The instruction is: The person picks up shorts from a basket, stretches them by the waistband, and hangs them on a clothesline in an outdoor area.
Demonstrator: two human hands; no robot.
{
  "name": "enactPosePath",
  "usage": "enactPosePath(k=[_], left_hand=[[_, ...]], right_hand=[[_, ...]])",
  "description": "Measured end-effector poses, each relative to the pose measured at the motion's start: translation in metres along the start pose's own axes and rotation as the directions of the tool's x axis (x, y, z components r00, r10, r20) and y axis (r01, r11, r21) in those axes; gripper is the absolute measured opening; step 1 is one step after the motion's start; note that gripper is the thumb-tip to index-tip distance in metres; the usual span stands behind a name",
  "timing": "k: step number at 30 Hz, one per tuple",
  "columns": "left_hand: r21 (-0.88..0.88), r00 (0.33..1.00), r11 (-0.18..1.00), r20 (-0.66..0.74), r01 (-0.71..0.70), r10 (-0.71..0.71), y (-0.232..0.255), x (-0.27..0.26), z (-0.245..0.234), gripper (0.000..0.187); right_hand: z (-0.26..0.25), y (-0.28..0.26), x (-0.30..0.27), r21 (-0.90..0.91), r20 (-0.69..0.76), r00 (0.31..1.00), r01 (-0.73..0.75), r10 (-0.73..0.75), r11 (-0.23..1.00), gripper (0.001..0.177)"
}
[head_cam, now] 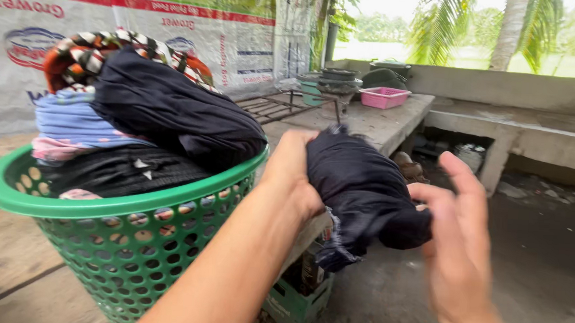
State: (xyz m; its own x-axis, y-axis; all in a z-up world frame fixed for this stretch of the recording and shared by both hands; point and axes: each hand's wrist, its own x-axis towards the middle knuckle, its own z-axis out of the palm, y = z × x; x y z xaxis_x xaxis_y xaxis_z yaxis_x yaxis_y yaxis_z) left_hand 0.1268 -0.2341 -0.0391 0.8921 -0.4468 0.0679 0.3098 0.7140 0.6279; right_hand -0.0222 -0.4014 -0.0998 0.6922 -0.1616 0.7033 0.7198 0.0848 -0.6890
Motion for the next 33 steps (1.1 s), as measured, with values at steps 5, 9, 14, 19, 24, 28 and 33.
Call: enactPosePath(k=[5, 9, 14, 19, 24, 28, 33], left_hand=[[-0.017, 0.996, 0.996, 0.028, 0.083, -0.083, -0.007, 0.014, -0.057, 0.040], [-0.019, 0.993, 0.993, 0.040, 0.114, -0.113, -0.029, -0.002, -0.068, 0.039], [-0.038, 0.988, 0.990, 0.076, 0.134, -0.131, -0.061, -0.023, -0.051, 0.039], [-0.081, 0.989, 0.987, 0.060, 0.140, -0.136, -0.078, -0.031, -0.017, 0.040], [-0.077, 0.882, 0.971, -0.439, -0.229, 0.173, -0.073, -0.038, 0.035, 0.033], [0.717, 0.450, 0.413, -0.155, -0.562, 0.880, -0.088, -0.070, 0.063, 0.023], [0.660, 0.245, -0.357, 0.639, -0.661, 0.729, -0.117, -0.111, 0.067, 0.017]], right_hand=[[-0.022, -0.011, -0.001, -0.507, 0.657, 0.636, 0.770, -0.406, 0.386, 0.083], [-0.023, -0.028, 0.022, -0.414, 0.830, 0.390, 0.910, -0.399, 0.028, 0.071], [-0.003, -0.060, 0.042, -0.142, 0.888, 0.184, 0.981, -0.422, 0.130, 0.033], [0.000, -0.057, 0.028, -0.308, 0.628, 0.623, 0.749, -0.466, 0.586, 0.014], [-0.011, -0.012, 0.033, 0.150, -0.213, 0.975, -0.029, 0.061, 0.988, 0.014], [-0.029, 0.030, 0.046, 0.699, -0.048, 0.784, -0.416, 0.619, 0.581, 0.006], [-0.049, 0.064, 0.054, 0.543, 0.340, 0.555, -0.775, 0.759, 0.324, 0.008]])
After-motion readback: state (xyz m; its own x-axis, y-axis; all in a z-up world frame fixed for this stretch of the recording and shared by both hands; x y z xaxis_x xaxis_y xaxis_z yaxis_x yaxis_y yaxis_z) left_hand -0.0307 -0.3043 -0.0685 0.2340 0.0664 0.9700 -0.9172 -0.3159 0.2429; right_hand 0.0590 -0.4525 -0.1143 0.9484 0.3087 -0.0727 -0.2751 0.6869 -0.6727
